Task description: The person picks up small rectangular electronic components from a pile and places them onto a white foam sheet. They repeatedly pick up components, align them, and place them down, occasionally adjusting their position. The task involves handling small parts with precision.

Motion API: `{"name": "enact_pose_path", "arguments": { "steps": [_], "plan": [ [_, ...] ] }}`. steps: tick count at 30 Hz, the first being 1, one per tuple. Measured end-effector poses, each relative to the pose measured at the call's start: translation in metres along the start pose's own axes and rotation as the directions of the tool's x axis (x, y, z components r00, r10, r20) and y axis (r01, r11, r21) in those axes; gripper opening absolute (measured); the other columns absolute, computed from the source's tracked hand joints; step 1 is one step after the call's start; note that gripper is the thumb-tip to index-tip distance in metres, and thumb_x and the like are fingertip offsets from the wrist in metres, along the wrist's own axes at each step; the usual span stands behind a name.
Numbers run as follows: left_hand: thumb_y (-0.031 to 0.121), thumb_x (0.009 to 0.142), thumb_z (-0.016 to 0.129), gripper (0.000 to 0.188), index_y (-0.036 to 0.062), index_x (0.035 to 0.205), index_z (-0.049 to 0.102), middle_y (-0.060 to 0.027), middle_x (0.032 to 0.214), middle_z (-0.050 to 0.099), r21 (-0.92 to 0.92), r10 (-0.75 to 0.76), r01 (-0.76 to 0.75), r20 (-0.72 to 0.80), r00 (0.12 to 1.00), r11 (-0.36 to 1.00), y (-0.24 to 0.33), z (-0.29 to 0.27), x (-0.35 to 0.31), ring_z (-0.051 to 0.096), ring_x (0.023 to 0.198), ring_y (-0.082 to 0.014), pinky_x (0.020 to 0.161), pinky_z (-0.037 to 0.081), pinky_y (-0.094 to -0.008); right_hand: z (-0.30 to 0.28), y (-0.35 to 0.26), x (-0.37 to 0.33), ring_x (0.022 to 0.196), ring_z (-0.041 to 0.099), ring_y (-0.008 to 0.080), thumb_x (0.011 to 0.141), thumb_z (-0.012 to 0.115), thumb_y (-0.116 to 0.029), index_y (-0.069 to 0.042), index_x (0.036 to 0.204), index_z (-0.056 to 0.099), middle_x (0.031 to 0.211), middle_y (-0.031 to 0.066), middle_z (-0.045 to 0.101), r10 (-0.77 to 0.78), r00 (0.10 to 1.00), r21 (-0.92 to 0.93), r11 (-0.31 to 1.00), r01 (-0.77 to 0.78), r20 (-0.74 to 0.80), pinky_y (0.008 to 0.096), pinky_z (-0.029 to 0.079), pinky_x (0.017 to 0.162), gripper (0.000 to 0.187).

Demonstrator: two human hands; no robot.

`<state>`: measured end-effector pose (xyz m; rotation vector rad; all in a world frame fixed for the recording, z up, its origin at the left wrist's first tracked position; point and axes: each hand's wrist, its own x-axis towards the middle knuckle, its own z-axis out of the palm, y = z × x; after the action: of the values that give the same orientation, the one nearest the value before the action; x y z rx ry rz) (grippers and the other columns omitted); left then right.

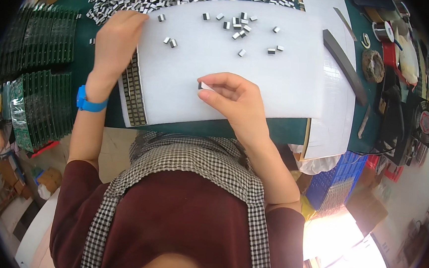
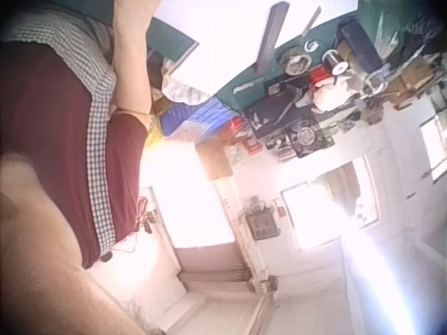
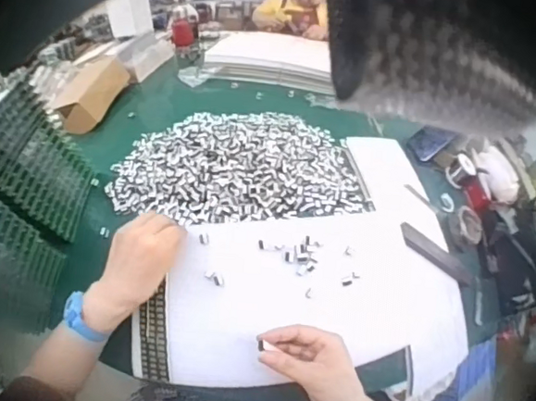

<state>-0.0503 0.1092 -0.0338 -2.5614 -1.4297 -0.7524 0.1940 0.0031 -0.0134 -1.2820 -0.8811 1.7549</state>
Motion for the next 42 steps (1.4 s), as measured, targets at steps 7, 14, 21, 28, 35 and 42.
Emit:
{"name": "enact_pose_path", "arguments": {
  "steps": [7,14,21,28,35,42],
  "plan": [
    [0.004,0.081,0.065,0.017,0.0,0.098,0.068,-0.0056,0.089,0.068,-0.712,-0.513,0.44,0.131,0.848,0.547,-0.016,-0.004,-0.003,0.062,0.08,-0.0101,0.074,0.049,-0.0212,-0.002,0.001,0.0,0.089,0.059,0.0098,0.079,0.069,-0.005,0.002,0.098,0.063,0.095,0.0063,0.064,0.012,1.0,-0.027,1.0,-0.012,-0.003,0.0226,0.047,0.078,0.021],
    [0.006,0.082,0.066,0.021,-0.0039,0.1,0.064,-0.0117,0.089,0.067,-0.521,-0.067,0.683,0.817,0.573,-0.513,0.067,-0.028,-0.026,0.067,0.08,-0.0174,0.076,0.054,-0.0264,0.007,0.0,-0.003,0.081,0.06,0.016,0.071,0.072,-0.001,0.0,0.088,0.063,0.085,0.0057,0.063,-0.502,0.864,-0.451,0.764,0.461,0.033,0.0266,0.048,0.072,0.019],
    [0.006,0.082,0.065,0.018,-0.0033,0.098,0.065,-0.01,0.087,0.067,-0.444,-0.017,0.649,0.833,0.553,-0.618,0.087,-0.015,-0.039,0.066,0.079,-0.0158,0.077,0.054,-0.0278,0.006,0.001,-0.003,0.078,0.06,0.0197,0.068,0.073,0.001,-0.001,0.085,0.063,0.083,0.0079,0.062,-0.582,0.808,-0.556,0.643,0.526,0.091,0.0287,0.048,0.068,0.02],
    [0.005,0.082,0.065,0.017,-0.0035,0.096,0.065,-0.01,0.087,0.067,-0.472,-0.023,0.671,0.827,0.562,-0.572,0.09,-0.018,-0.038,0.065,0.078,-0.0161,0.076,0.054,-0.0273,0.006,0.0,-0.005,0.076,0.06,0.0201,0.068,0.072,0.001,-0.002,0.086,0.064,0.084,0.0084,0.062,-0.608,0.783,-0.604,0.577,0.55,0.131,0.0289,0.048,0.065,0.02],
    [-0.004,0.08,0.058,0.03,-0.0018,0.109,0.059,-0.0083,0.086,0.066,-0.713,-0.221,0.673,0.637,0.739,0.198,0.107,-0.039,-0.031,0.062,0.077,-0.0091,0.072,0.051,-0.0214,0.01,0.007,-0.009,0.074,0.06,0.0183,0.071,0.071,-0.002,-0.005,0.089,0.065,0.084,0.0083,0.062,-0.58,0.776,-0.76,0.38,0.527,0.248,0.0281,0.048,0.062,0.019],
    [-0.002,0.079,0.055,0.028,-0.0024,0.106,0.061,-0.0097,0.097,0.066,-0.726,-0.167,0.46,0.441,0.882,0.512,0.059,-0.037,-0.004,0.063,0.089,-0.0176,0.078,0.049,-0.0291,0.0,-0.004,-0.007,0.072,0.058,0.0097,0.078,0.067,-0.002,-0.001,0.097,0.064,0.085,0.0031,0.064,0.036,0.998,-0.074,0.997,-0.033,0.046,0.0227,0.047,0.064,0.019]
  ]
}}
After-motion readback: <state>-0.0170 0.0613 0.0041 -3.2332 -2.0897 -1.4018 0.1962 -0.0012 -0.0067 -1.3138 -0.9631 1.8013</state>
